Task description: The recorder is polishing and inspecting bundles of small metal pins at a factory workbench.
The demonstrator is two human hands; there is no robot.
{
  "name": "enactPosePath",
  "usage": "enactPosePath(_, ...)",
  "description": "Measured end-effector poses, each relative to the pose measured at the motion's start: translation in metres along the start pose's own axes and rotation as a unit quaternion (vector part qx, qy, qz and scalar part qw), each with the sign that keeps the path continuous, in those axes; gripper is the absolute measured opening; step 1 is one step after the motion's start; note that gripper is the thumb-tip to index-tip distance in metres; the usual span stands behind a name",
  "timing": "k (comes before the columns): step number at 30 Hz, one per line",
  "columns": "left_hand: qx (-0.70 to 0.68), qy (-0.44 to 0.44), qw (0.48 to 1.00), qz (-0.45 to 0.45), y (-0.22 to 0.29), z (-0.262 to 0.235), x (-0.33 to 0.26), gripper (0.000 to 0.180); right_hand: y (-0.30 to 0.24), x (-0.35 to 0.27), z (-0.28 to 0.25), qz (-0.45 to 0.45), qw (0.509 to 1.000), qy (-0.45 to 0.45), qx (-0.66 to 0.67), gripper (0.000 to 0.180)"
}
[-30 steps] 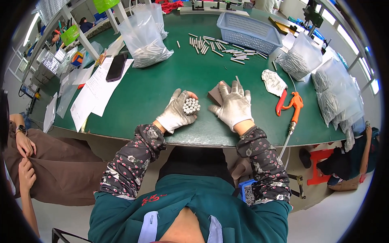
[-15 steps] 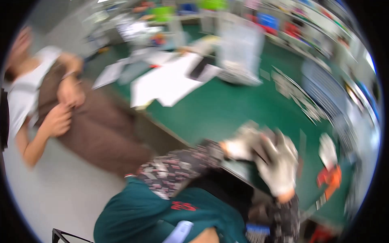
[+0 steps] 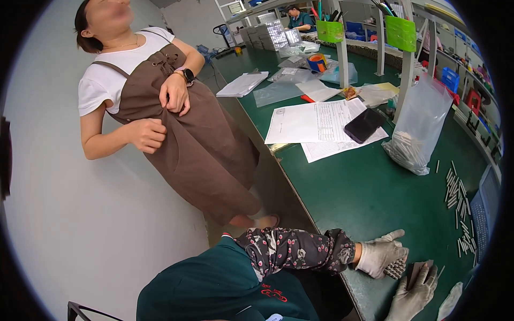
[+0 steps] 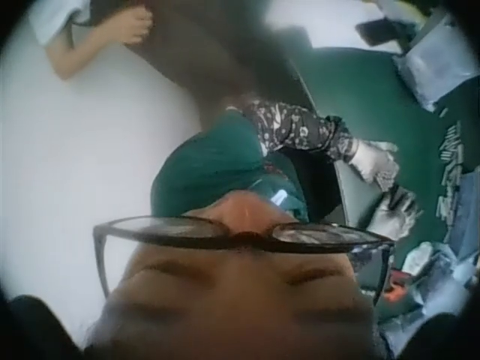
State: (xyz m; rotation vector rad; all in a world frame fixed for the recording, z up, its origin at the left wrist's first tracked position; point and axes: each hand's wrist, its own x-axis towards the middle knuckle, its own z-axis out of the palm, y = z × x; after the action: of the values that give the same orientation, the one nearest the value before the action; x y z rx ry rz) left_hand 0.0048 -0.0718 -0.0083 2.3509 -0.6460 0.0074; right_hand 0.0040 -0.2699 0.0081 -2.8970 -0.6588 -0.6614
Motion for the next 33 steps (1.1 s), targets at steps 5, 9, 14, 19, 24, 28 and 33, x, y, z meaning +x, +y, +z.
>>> enactPosePath(5, 0.0, 0.006, 1.0, 0.019, -0.003, 0.0, -0.001, 0.051, -0.001, 0.001, 0.001, 0.003, 1.0, -0.004, 0.029, 0.051)
enactPosePath(9, 0.014, 0.006, 1.0, 0.021, -0.001, 0.0, -0.002, 0.051, -0.002, -0.002, 0.0, 0.012, 1.0, -0.007, 0.022, 0.051)
enactPosePath(14, -0.019, 0.013, 0.999, 0.026, -0.002, -0.001, -0.002, 0.052, 0.0, -0.004, 0.005, 0.019, 1.0, 0.0, 0.021, 0.051)
enactPosePath(19, -0.001, 0.008, 1.0, 0.012, 0.003, -0.007, -0.006, 0.053, 0.0, -0.007, 0.009, 0.022, 1.0, -0.002, 0.022, 0.054)
enactPosePath(24, 0.004, 0.028, 0.999, 0.021, -0.003, -0.005, -0.003, 0.054, -0.004, -0.004, 0.009, 0.026, 0.999, 0.011, 0.029, 0.053)
enactPosePath(28, -0.013, 0.015, 1.0, 0.016, -0.001, -0.008, -0.003, 0.054, -0.005, -0.004, 0.009, 0.03, 0.999, 0.015, 0.031, 0.051)
enactPosePath(33, -0.017, 0.018, 1.0, 0.018, 0.003, -0.01, -0.004, 0.052, -0.001, -0.005, 0.011, 0.022, 0.999, 0.027, 0.041, 0.05)
